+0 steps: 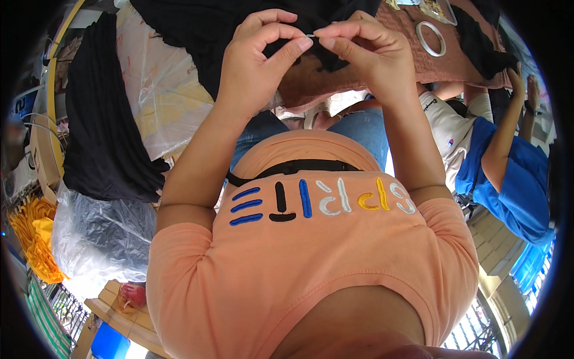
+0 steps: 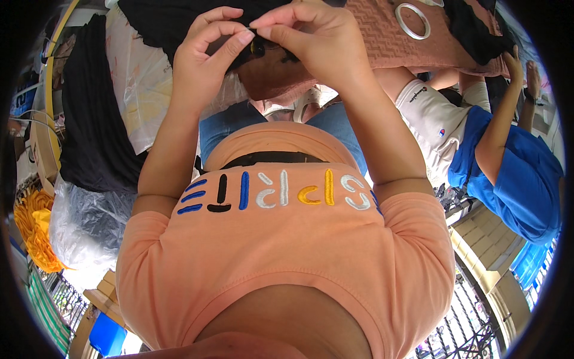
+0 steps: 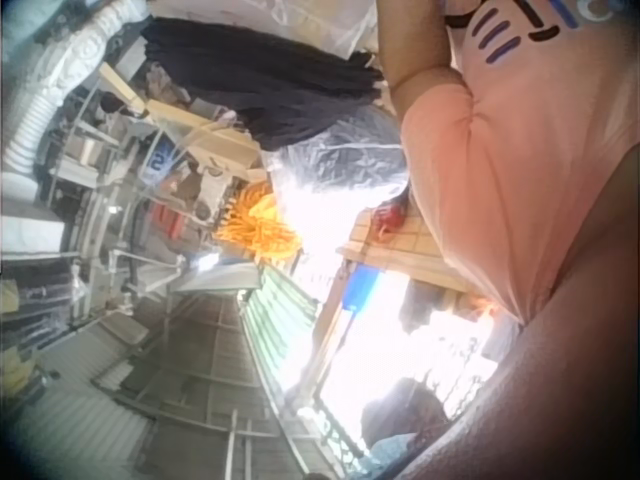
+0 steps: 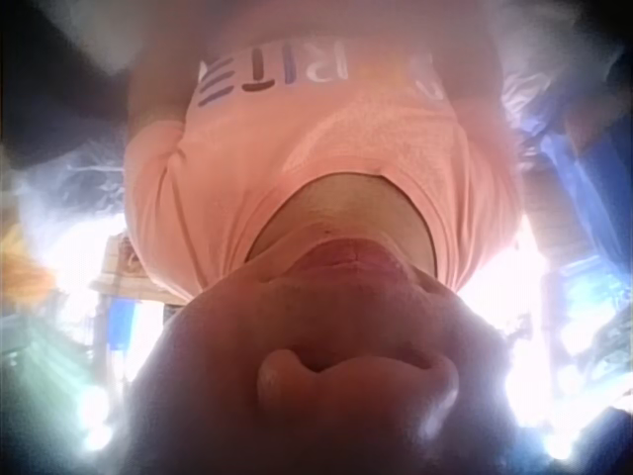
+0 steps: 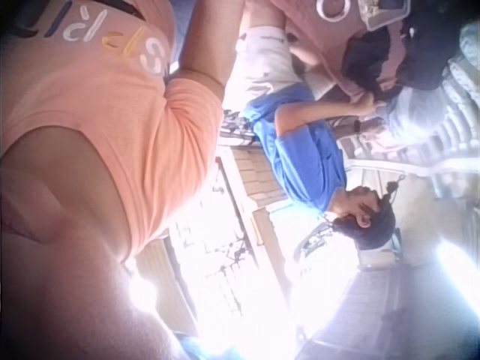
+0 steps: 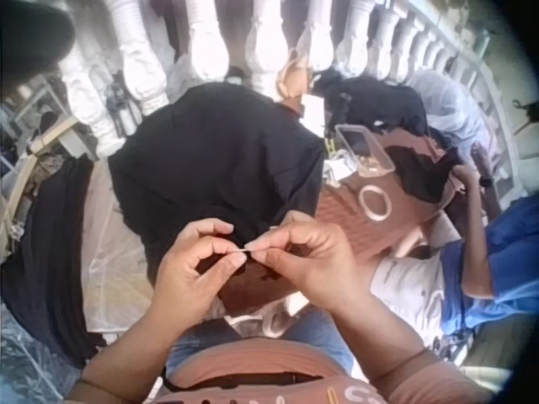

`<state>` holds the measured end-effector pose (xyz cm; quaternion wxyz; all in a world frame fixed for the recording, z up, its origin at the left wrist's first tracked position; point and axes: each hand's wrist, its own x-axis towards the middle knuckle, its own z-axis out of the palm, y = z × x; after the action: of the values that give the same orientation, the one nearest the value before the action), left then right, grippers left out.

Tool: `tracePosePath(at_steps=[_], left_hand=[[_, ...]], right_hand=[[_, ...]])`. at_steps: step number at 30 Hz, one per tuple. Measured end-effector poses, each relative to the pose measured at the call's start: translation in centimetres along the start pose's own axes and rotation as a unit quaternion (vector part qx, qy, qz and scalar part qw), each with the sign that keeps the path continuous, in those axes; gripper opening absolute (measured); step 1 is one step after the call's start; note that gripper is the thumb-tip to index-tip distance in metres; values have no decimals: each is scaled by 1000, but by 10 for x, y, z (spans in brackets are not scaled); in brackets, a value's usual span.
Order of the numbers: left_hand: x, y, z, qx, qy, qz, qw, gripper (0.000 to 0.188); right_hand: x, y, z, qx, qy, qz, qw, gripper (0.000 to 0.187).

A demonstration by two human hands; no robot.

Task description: The person threads a tag through a shirt, spreads the shirt on the table, and places it into a clear plastic bag.

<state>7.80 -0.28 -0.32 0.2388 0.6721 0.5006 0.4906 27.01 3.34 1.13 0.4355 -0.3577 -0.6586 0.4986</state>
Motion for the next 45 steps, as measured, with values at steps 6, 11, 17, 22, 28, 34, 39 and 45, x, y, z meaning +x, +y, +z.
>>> tracePosePath(at_steps=[6, 11, 17, 22, 28, 34, 39, 45], left_hand=[[5, 6, 3, -10, 52, 21, 998, 13], [-3, 2, 3, -146, -52, -47, 987, 14], [0, 12, 6, -254, -48, -93, 962, 21], [0, 10, 14, -299, -1, -98, 949, 23], [0, 15, 22, -372, 69, -129, 917, 13], [11, 14, 13, -328, 57, -88, 939, 14], [8, 17, 4, -269, -5, -87, 959, 12], [8, 16, 5, -208, -32, -124, 970, 12]], right_hand=[[-1, 0, -2, -42, -44, -45, 997, 13], [0, 0, -5, 100, -36, 44, 993, 14], [0, 10, -3, 146, -24, 46, 988, 16], [1, 11, 1, 132, -16, 6, 991, 16], [-3, 8, 8, 40, 28, 47, 998, 17], [-6, 0, 9, -144, -6, -138, 980, 7], [9, -31, -4, -319, -13, -243, 916, 7], [28, -36, -12, -406, -11, -309, 860, 11]])
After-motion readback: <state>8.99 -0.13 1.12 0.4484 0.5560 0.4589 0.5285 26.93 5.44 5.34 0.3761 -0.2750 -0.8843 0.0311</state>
